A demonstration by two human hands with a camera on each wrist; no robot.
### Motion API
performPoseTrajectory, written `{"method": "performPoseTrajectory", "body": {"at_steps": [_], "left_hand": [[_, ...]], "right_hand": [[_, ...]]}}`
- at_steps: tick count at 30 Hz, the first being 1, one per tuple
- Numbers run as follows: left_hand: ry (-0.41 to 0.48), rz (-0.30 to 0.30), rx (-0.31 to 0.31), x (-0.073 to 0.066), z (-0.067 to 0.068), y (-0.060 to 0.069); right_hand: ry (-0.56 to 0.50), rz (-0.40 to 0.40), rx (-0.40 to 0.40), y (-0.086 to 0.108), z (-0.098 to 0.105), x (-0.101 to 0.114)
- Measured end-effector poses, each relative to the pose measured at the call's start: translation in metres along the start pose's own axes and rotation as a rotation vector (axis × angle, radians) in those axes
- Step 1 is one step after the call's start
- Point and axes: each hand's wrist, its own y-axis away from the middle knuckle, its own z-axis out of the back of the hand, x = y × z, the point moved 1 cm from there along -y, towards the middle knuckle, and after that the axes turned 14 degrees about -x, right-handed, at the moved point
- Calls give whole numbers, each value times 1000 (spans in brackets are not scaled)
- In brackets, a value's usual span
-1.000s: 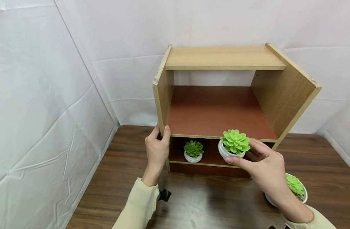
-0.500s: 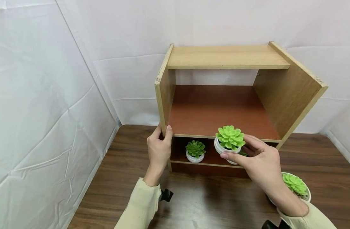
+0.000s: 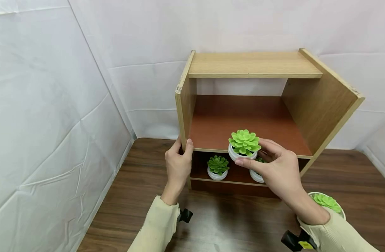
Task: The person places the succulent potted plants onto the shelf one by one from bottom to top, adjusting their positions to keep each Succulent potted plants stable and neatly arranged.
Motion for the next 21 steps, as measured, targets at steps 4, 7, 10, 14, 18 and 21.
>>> {"method": "performPoseTrajectory", "body": {"at_steps": [4, 7, 10, 14, 18, 21], "left_hand": [[10, 4, 8, 0, 1, 0], [17, 10, 10, 0, 1, 0], [19, 17, 11, 0, 1, 0], [18, 16, 12, 0, 0, 0], [16, 12, 2, -1, -1, 0], [16, 9, -5, -1, 0, 0]], "right_hand": [[-2, -6, 8, -5, -8, 0], [-14, -18, 7, -7, -14, 0], [-29, -20, 8, -10, -20, 1], [-17, 2, 12, -16, -27, 3], [-24, 27, 17, -21, -35, 4], [-32, 34, 17, -24, -41, 3]]}}
